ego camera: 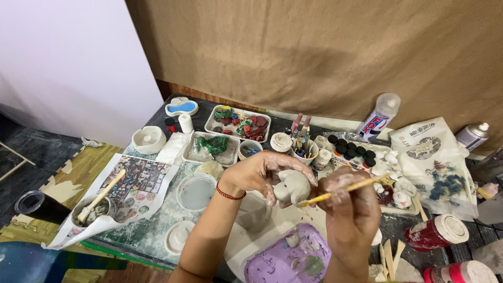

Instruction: The person shapes a small lump of clay into a figurine using hands and a wooden sculpting tool. They repeatedly smooth the surface, add small clay pieces, and refine the form on a cluttered workbench.

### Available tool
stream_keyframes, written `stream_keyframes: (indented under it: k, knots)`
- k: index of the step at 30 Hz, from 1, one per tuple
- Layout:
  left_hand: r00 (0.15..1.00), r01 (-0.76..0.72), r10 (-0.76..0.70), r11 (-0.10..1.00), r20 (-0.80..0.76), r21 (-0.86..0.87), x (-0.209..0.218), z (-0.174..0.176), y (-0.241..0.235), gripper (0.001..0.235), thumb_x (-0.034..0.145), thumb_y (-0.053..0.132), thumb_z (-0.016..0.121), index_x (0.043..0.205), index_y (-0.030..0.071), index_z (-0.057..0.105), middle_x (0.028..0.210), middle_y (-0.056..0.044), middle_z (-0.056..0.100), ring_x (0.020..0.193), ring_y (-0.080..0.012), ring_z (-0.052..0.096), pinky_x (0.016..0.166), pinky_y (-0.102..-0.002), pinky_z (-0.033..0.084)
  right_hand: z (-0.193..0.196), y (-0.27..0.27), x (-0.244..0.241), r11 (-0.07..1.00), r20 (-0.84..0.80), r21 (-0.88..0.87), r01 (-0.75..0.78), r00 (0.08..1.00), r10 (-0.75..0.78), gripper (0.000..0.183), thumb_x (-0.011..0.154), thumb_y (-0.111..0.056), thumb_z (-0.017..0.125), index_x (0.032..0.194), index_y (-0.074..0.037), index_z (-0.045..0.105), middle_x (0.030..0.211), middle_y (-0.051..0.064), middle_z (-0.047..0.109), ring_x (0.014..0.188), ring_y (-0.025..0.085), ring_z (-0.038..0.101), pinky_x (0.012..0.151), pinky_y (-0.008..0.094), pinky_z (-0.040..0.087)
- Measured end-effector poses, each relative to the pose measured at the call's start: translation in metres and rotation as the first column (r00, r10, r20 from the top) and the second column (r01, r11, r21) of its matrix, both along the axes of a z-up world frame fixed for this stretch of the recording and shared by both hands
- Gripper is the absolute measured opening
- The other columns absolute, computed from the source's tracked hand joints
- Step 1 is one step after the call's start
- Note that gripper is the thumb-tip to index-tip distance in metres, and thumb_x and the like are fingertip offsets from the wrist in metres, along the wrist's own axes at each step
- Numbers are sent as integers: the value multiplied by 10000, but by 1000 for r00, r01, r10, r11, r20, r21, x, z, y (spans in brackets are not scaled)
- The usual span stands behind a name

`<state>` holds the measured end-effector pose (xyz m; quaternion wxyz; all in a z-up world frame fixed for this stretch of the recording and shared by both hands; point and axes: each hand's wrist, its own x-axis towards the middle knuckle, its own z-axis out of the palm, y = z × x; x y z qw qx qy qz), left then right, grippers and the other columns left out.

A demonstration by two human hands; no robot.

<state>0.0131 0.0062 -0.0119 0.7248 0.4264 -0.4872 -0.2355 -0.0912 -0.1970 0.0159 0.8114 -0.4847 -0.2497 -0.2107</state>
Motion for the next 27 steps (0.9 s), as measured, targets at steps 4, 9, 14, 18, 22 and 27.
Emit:
stream_keyframes:
  k: [4, 9, 14, 18, 22, 27]
  knots:
    - [998, -70, 70, 998, 3, 7, -6, 8, 3, 784, 669, 133, 967, 1366, -44, 653, 1345, -120, 684, 1242, -203, 648, 1114, -348, 503, 13, 1, 7, 992, -30, 54, 110, 994, -108, 36, 1131, -99, 531, 1137, -65, 520, 958, 30, 508, 844, 99, 438, 719, 246, 388]
    - [914, -349, 284, 915, 290, 202, -29, 41, 15, 617, 772, 67, 884, 1348, 32, 664, 1394, -85, 681, 1280, -201, 636, 1090, -350, 517, 33, -17, -21, 790, 2, -416, 451, 869, -495, 167, 1150, -187, 529, 1075, -39, 545, 883, 60, 599, 697, 111, 483, 631, 266, 405]
    - [542, -762, 498, 631, 677, 147, -48, 63, 1, 587, 769, 100, 858, 1310, 84, 630, 1250, -95, 703, 1154, -275, 678, 975, -351, 538, 30, -31, -49, -158, -9, -965, -208, 631, -776, 271, 993, -412, 631, 995, -142, 658, 774, 119, 741, 700, 321, 711, 654, 461, 527]
    - [528, -799, 485, 562, 697, 214, -48, 69, -9, 576, 757, 100, 839, 1279, 88, 597, 1154, -120, 702, 1037, -297, 683, 889, -367, 544, -26, -18, -53, -171, -93, -960, -221, 829, -552, 315, 948, -440, 598, 1025, -143, 667, 838, 93, 757, 782, 306, 729, 714, 432, 558]
    - [611, -752, 422, 573, 670, 325, -50, 68, -18, 613, 773, 186, 855, 1306, 102, 565, 1135, -124, 693, 1011, -319, 679, 853, -384, 539, -56, -45, -65, 17, 92, -993, 114, 874, -477, 354, 924, -382, 653, 1087, -71, 690, 1017, 152, 739, 932, 321, 703, 883, 460, 510]
    - [565, -703, 424, 696, 708, 145, -53, 52, -32, 552, 849, 144, 810, 1330, 76, 549, 1256, -151, 672, 1153, -354, 659, 942, -401, 547, -81, -89, -99, -246, 499, -842, 481, 518, -695, 614, 809, -371, 708, 1290, -17, 565, 1303, 207, 621, 1237, 418, 530, 1054, 519, 345]
